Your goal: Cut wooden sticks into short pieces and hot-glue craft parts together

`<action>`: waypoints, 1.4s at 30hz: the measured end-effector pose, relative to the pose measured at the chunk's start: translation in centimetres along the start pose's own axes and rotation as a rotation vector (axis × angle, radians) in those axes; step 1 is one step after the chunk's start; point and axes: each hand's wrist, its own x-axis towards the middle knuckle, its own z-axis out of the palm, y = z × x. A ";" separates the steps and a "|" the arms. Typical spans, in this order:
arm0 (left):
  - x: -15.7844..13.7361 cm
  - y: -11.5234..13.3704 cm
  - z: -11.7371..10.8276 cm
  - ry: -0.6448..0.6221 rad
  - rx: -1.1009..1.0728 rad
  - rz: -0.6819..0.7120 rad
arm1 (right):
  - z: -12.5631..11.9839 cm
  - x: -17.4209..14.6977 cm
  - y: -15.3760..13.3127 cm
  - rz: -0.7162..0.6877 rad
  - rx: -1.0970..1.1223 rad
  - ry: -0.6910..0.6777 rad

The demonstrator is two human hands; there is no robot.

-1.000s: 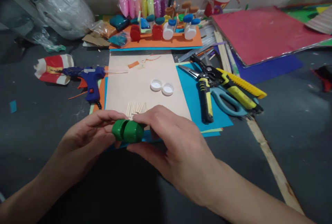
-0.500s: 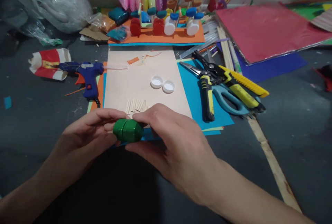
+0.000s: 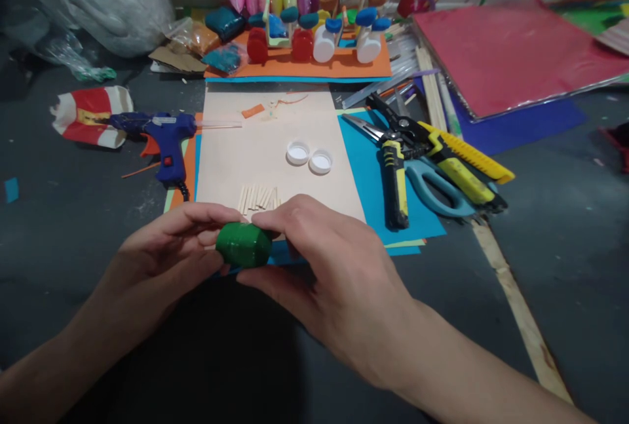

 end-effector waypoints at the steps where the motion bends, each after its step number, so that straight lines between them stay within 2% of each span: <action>1: 0.0 0.0 0.0 -0.006 0.007 -0.006 | 0.0 0.0 0.0 0.000 0.000 0.000; 6: -0.1 0.2 -0.2 -0.075 0.102 -0.021 | -0.1 0.2 -0.2 -0.019 0.011 0.011; 12: 0.0 0.1 -0.3 -0.099 0.128 -0.018 | 0.0 0.4 -0.1 -0.023 0.014 0.002; 32: 0.1 0.1 -0.4 -0.084 0.132 -0.023 | 0.0 0.2 0.0 0.004 -0.035 0.005; 39: 0.7 -0.1 -0.6 -0.109 -0.016 -0.037 | -0.3 0.7 0.1 -0.017 0.017 0.008; 42: 0.8 0.0 -0.5 -0.133 -0.054 -0.048 | -0.2 0.9 0.0 0.025 0.034 -0.001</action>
